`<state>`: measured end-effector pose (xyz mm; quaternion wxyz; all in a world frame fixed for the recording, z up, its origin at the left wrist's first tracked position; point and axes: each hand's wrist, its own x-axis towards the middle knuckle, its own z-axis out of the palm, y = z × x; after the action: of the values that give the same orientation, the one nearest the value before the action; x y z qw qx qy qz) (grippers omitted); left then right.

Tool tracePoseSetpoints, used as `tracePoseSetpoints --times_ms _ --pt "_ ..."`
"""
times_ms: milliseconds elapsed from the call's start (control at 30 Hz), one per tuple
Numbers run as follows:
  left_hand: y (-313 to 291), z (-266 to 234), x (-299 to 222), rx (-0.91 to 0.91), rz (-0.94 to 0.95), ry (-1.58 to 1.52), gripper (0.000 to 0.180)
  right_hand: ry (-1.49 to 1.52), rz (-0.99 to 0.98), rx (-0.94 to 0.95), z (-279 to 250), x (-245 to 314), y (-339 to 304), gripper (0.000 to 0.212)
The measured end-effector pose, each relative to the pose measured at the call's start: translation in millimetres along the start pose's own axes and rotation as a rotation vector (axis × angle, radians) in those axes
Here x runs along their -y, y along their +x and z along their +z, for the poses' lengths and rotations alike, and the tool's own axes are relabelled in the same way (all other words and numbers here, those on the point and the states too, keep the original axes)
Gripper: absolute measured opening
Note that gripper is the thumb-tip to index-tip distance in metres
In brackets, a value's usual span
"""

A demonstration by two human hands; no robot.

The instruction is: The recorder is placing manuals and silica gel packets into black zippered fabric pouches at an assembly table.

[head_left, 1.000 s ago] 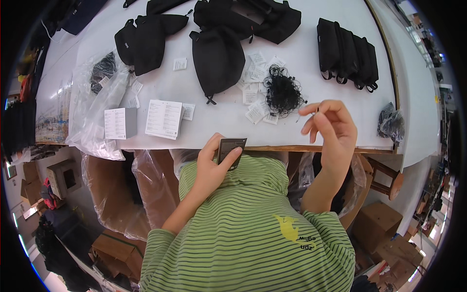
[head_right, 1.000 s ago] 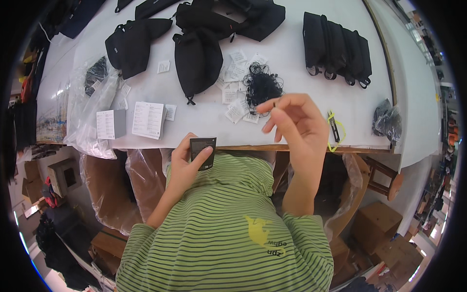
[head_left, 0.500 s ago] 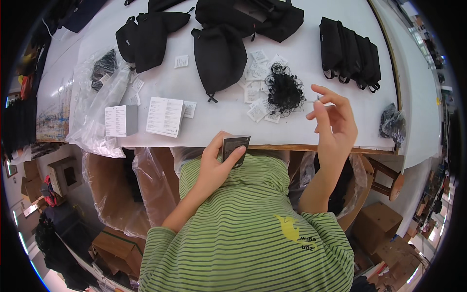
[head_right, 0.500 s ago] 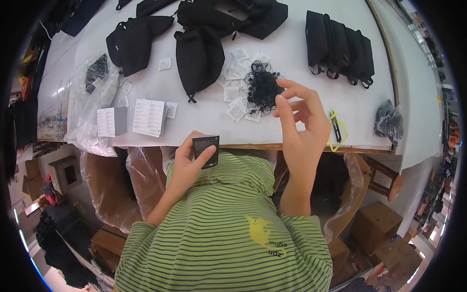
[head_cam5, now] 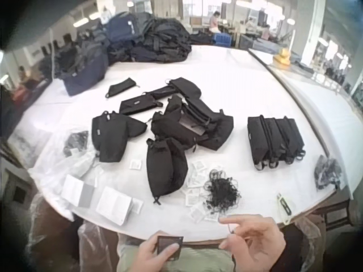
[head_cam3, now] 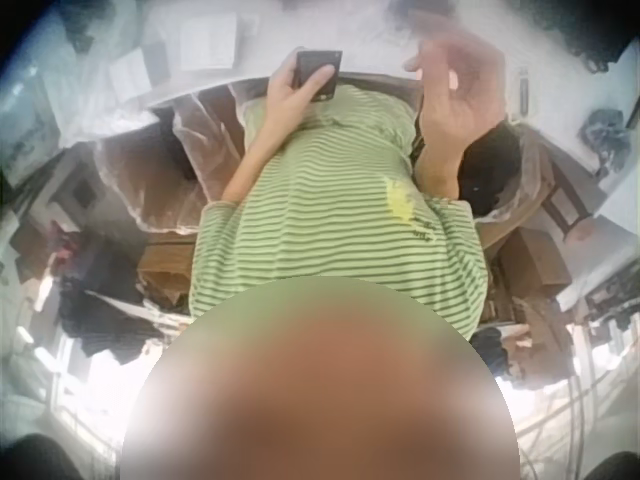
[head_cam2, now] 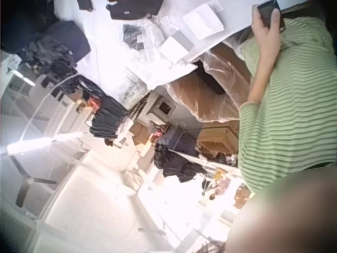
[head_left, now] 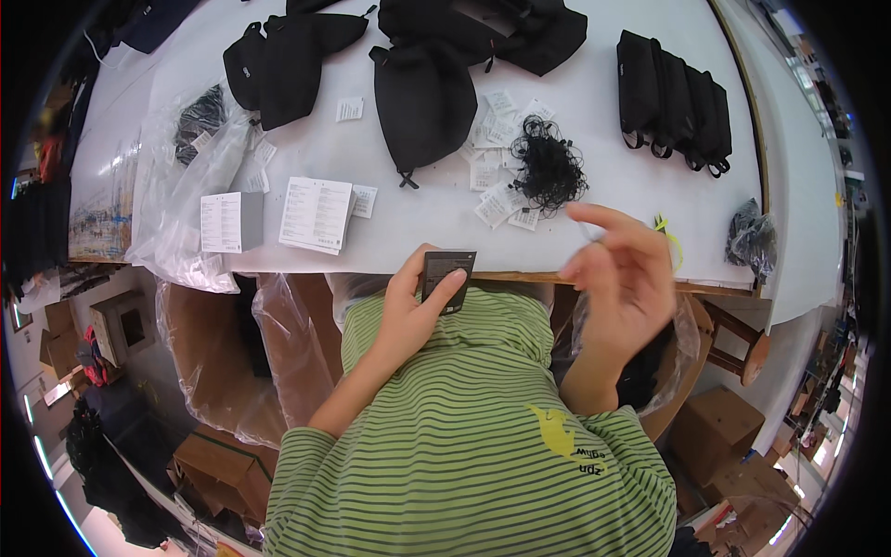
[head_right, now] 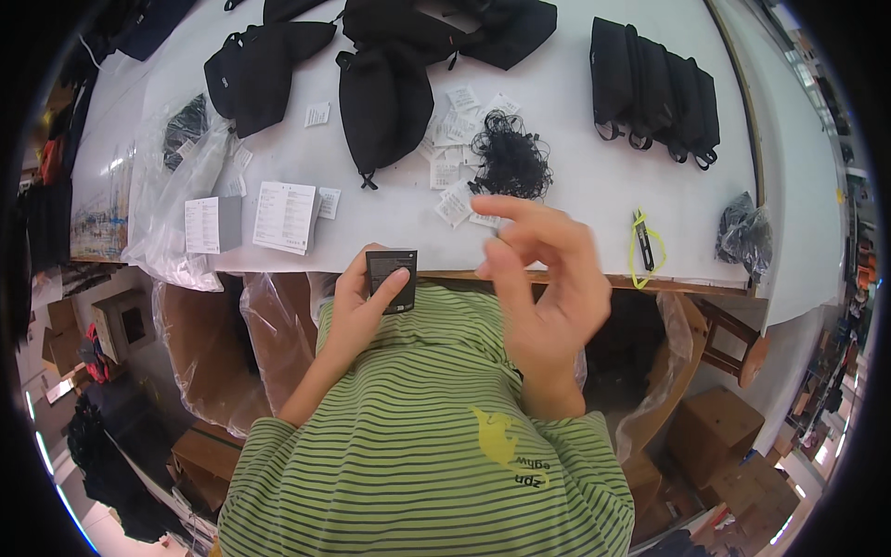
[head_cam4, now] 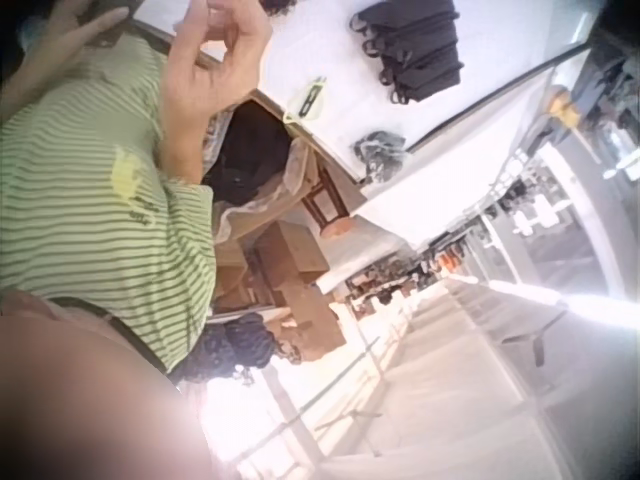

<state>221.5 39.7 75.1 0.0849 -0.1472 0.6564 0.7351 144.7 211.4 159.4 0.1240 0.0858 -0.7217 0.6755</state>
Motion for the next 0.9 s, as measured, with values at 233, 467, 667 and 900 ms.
tracePoseSetpoints --times_ms 233,467,667,900 --pt "10.0 1.0 4.5 0.03 0.053 -0.031 0.018 0.011 0.031 0.062 -4.9 -5.6 5.4 0.01" --pt "67.1 46.4 -23.5 0.245 0.931 0.624 0.022 0.216 0.24 0.222 -19.8 -11.6 1.6 0.01" --pt "97.0 52.6 23.8 0.343 0.425 0.583 0.016 0.221 0.141 -0.069 -45.9 -11.5 3.8 0.01" --pt "95.1 35.6 9.6 0.164 0.772 0.611 0.017 0.163 0.217 -0.098 -65.7 -12.7 7.5 0.009"
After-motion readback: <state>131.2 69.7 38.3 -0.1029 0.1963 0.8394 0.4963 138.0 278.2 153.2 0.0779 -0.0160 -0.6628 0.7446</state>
